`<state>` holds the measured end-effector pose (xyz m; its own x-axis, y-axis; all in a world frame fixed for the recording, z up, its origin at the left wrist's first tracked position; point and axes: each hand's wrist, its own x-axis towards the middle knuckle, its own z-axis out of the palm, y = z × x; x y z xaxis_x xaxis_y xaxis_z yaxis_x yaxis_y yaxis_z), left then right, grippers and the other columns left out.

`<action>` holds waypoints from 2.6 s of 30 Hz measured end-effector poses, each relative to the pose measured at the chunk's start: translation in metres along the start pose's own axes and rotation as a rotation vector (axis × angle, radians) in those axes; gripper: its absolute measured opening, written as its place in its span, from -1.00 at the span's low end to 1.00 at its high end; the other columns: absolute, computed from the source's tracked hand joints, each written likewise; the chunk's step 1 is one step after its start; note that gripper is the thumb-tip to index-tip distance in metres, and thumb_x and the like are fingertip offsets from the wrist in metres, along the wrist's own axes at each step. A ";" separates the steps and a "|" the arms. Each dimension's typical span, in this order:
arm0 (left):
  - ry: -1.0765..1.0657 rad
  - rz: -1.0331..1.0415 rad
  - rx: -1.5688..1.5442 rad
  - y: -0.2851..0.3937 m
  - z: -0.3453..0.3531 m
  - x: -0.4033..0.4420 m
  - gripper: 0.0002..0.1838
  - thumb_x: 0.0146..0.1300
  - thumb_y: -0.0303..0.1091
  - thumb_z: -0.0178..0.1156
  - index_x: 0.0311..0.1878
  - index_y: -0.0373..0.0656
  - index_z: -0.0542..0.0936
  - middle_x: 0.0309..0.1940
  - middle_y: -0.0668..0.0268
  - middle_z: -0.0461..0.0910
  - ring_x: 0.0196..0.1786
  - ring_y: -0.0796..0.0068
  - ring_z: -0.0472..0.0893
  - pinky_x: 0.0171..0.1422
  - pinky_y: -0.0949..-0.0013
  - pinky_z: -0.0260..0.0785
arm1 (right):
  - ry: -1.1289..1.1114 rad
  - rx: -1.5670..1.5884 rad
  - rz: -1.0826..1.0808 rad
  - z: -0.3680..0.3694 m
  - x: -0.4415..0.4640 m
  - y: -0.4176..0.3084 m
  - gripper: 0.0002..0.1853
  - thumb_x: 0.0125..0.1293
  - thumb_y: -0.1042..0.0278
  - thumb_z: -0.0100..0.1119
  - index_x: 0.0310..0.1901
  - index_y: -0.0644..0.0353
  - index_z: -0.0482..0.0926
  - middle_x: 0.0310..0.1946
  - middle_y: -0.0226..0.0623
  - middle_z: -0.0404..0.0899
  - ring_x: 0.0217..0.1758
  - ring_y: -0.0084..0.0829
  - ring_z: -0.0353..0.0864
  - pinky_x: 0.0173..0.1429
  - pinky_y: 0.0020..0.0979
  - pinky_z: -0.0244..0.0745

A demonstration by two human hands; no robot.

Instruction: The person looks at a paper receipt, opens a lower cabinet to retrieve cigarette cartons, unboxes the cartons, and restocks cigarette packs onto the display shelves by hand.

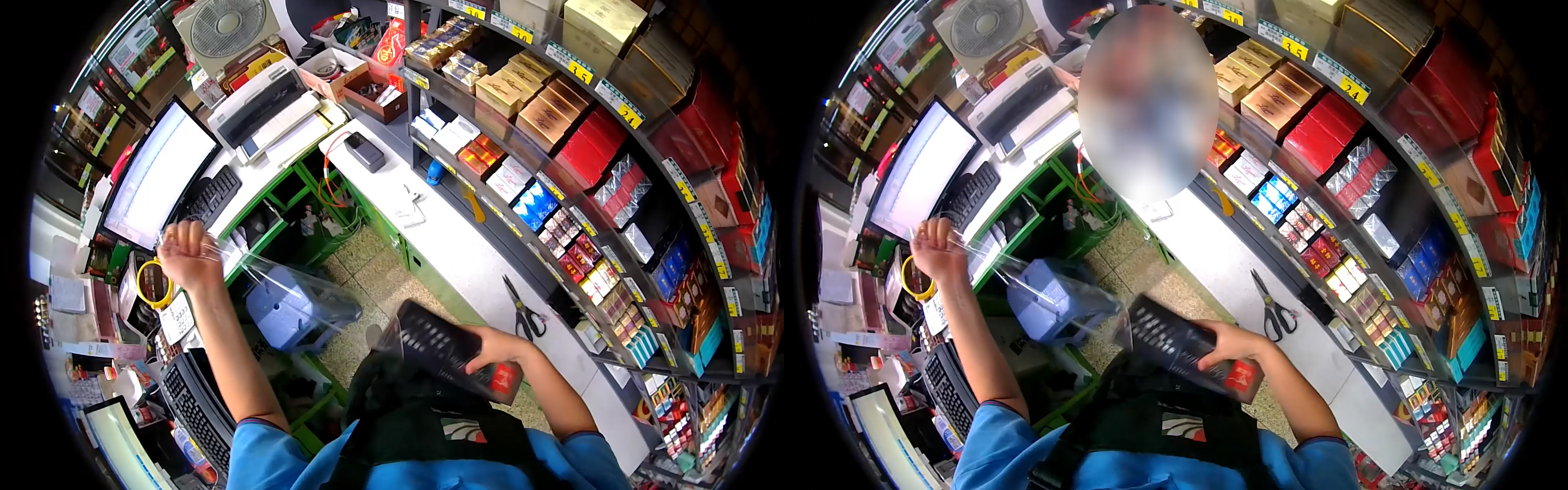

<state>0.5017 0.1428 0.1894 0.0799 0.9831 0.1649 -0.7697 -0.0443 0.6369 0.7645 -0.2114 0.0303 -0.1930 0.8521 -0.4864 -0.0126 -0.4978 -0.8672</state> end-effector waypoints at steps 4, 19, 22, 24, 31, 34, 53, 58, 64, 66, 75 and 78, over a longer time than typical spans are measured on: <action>0.220 0.161 0.286 0.024 -0.058 0.033 -0.70 0.26 -0.26 -0.32 -0.60 -0.01 0.20 -0.73 0.48 0.09 -0.69 0.66 0.02 -0.67 0.57 -0.14 | 0.302 0.310 0.055 -0.016 -0.051 0.052 -0.28 -0.25 0.50 0.48 0.06 0.30 0.37 -0.11 -0.32 0.52 -0.03 -0.51 0.46 0.12 -0.46 0.32; -1.624 -1.278 0.058 -0.079 -0.032 -0.204 0.00 -0.04 0.20 0.24 0.33 -0.22 0.06 0.32 0.06 -0.05 0.37 0.15 -0.07 0.36 0.15 -0.21 | 0.381 0.500 0.021 0.020 -0.070 0.084 -0.25 -0.16 0.28 0.46 0.10 0.32 0.32 -0.06 -0.29 0.48 0.01 -0.46 0.44 0.12 -0.45 0.32; -1.727 -1.314 0.365 -0.055 -0.027 -0.192 -0.20 0.09 -0.12 0.26 0.33 -0.16 0.09 0.30 0.04 -0.01 0.29 0.20 0.16 0.29 0.21 0.03 | 0.373 0.462 0.043 0.015 -0.075 0.094 -0.24 -0.15 0.29 0.46 0.11 0.33 0.31 -0.06 -0.28 0.48 0.01 -0.45 0.45 0.13 -0.44 0.32; -1.290 -1.749 0.292 -0.039 -0.007 -0.181 -0.40 0.04 -0.48 0.29 0.18 -0.19 0.29 0.07 0.17 0.34 -0.19 0.54 0.53 -0.17 0.46 0.40 | 0.366 0.438 0.053 0.011 -0.072 0.086 -0.24 -0.15 0.29 0.46 0.11 0.33 0.30 -0.05 -0.28 0.48 0.01 -0.45 0.45 0.13 -0.44 0.31; -0.490 -0.639 0.769 -0.089 -0.020 -0.074 -0.70 0.03 -0.58 0.17 -0.17 -0.09 0.38 -0.45 0.41 0.43 -0.39 0.58 0.46 -0.35 0.49 0.34 | 0.317 0.372 0.041 0.001 -0.030 0.072 -0.29 -0.14 0.34 0.46 0.09 0.33 0.33 -0.10 -0.31 0.49 -0.05 -0.53 0.44 0.08 -0.50 0.32; 0.265 -0.398 0.513 -0.166 -0.045 0.038 -0.71 0.07 -0.50 0.14 -0.16 -0.08 0.30 -0.55 0.37 0.40 -0.63 0.58 0.36 -0.61 0.53 0.19 | 0.315 0.249 0.100 -0.003 -0.001 0.070 -0.33 -0.10 0.37 0.43 0.08 0.32 0.34 -0.11 -0.34 0.49 -0.04 -0.55 0.42 0.09 -0.50 0.31; -1.061 -0.026 1.707 -0.502 0.195 0.217 -0.10 -0.16 0.25 0.21 0.23 -0.06 0.26 0.33 0.08 -0.03 0.40 0.05 -0.12 0.24 -0.41 -0.34 | 0.816 0.513 0.202 0.028 0.101 -0.068 -0.15 -0.15 0.38 0.41 0.22 0.24 0.16 0.05 -0.21 0.39 0.13 -0.38 0.36 0.21 -0.35 0.28; -1.632 0.257 2.130 -0.412 0.249 0.239 0.08 -0.26 0.39 0.18 0.34 0.02 0.12 0.37 0.16 -0.02 0.43 0.14 -0.12 0.31 -0.31 -0.24 | 0.869 0.621 0.201 0.029 0.106 -0.080 -0.19 -0.16 0.39 0.40 0.19 0.24 0.21 0.05 -0.20 0.39 0.12 -0.36 0.36 0.18 -0.35 0.29; -1.638 0.677 2.035 -0.435 0.263 0.272 0.10 -0.31 0.29 0.29 0.34 0.00 0.12 0.32 0.15 0.09 0.35 0.15 0.08 0.34 0.00 -0.07 | 0.843 0.648 0.148 0.017 0.121 -0.088 -0.17 -0.15 0.39 0.39 0.21 0.26 0.19 0.05 -0.16 0.38 0.13 -0.31 0.35 0.19 -0.33 0.28; -1.820 0.410 2.008 -0.485 0.235 0.279 0.11 -0.32 0.26 0.32 0.34 0.00 0.12 0.31 0.15 0.13 0.33 0.15 0.14 0.35 0.11 -0.01 | 0.853 0.538 0.222 0.013 0.128 -0.085 -0.17 -0.15 0.38 0.39 0.22 0.25 0.18 0.05 -0.16 0.37 0.13 -0.31 0.35 0.18 -0.34 0.29; -1.375 0.022 1.768 -0.378 0.229 0.293 -0.16 -0.09 0.09 0.24 0.29 0.06 0.20 0.23 0.02 0.20 0.27 0.06 0.22 0.30 -0.15 -0.03 | 0.858 0.407 0.460 0.014 0.134 -0.102 -0.27 -0.10 0.33 0.34 0.17 0.18 0.25 0.04 -0.18 0.40 0.04 -0.35 0.41 0.01 -0.34 0.38; -1.060 0.257 1.620 -0.377 0.212 0.306 -0.38 0.07 -0.03 0.13 0.24 0.14 0.27 0.15 0.08 0.29 0.18 0.07 0.30 0.18 -0.19 0.05 | 0.773 0.242 0.406 0.002 0.138 -0.054 -0.25 -0.12 0.33 0.41 0.14 0.30 0.26 -0.02 -0.23 0.44 0.02 -0.44 0.42 0.07 -0.43 0.33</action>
<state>0.9510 0.4224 0.1595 0.8414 0.4681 0.2702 0.3423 -0.8484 0.4038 0.7365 -0.0675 0.0105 0.4839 0.4312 -0.7615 -0.3100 -0.7293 -0.6099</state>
